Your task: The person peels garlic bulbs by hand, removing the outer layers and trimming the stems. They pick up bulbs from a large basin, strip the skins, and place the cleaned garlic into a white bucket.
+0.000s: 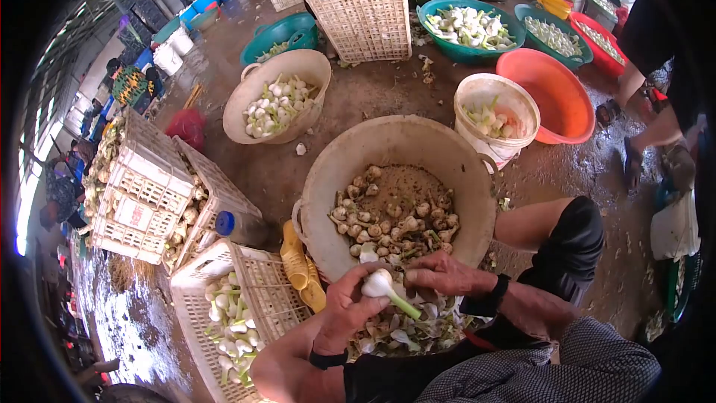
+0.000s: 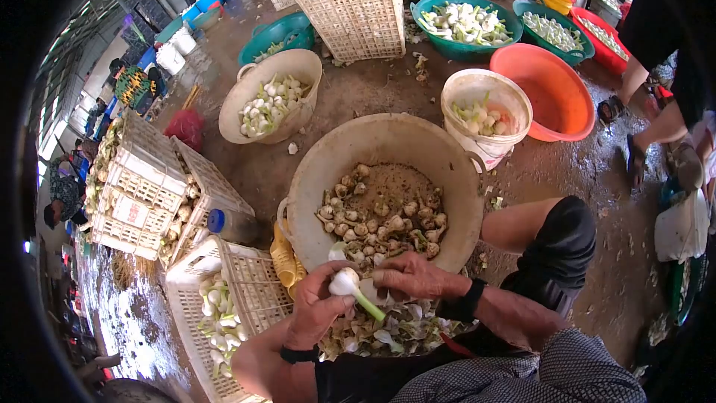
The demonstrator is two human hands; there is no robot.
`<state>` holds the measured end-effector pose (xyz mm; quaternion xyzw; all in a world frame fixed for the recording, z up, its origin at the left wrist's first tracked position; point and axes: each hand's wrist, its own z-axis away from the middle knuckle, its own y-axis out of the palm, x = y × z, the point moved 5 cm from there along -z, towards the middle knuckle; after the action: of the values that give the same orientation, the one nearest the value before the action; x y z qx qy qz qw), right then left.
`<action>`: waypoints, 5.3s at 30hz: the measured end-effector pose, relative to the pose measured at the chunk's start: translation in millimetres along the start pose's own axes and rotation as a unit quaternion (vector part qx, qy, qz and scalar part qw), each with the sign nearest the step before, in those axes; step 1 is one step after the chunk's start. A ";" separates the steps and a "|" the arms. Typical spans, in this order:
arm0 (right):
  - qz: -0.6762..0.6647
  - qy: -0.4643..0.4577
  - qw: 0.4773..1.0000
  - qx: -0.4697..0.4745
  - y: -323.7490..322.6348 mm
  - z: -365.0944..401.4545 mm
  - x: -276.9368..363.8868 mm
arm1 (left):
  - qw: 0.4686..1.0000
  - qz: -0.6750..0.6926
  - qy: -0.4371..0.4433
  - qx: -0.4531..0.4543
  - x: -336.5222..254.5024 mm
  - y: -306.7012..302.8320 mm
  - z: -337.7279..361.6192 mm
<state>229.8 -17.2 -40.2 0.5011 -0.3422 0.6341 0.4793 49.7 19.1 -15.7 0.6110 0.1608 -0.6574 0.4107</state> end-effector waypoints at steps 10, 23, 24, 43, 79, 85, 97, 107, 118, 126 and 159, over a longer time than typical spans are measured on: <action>-0.151 0.055 0.975 0.156 27.6 5.6 -12.7 | 0.994 -0.056 0.075 -0.064 1.4 -11.6 1.4; -0.257 0.037 0.966 -0.013 3.3 -4.1 -6.4 | 0.988 0.153 -0.019 -0.006 11.8 -4.8 0.2; -0.314 0.056 0.947 -0.040 0.9 -6.3 -12.2 | 0.985 0.172 -0.026 0.000 11.4 -4.4 0.8; -0.105 0.067 0.981 -0.150 -18.9 -27.2 -52.0 | 0.977 0.209 -0.034 -0.024 24.8 0.1 -9.5; -0.152 -0.100 0.974 -0.135 -2.0 -9.5 -5.8 | 0.970 -0.232 -0.055 -0.040 31.3 -6.9 -9.4; -0.183 -0.070 0.969 -0.151 0.0 -12.1 -19.7 | 0.943 -0.331 -0.039 -0.025 29.8 -8.4 -7.3; -0.517 0.035 0.845 -0.132 -5.6 -19.4 -41.3 | 0.936 -0.270 -0.108 0.201 36.9 26.3 4.2; -0.416 0.030 0.898 -0.144 -6.7 -20.4 -45.8 | 0.926 -0.257 -0.115 0.252 28.9 28.7 5.9; -0.307 0.006 0.940 -0.149 -4.4 -17.0 -36.9 | 0.918 -0.378 0.027 0.115 14.0 9.2 -0.6; -0.242 -0.084 0.966 -0.018 10.1 -12.1 8.6 | 0.988 -0.101 -0.117 0.007 -2.4 -4.8 3.3; 0.307 -0.037 0.918 -0.250 -45.8 -285.8 -145.9 | 0.888 0.321 0.227 -0.237 -68.2 -92.4 72.7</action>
<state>191.1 219.5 -258.2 0.2587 -0.6441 0.6250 0.3573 -72.9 47.1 35.9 0.6461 0.1954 -0.2752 0.6845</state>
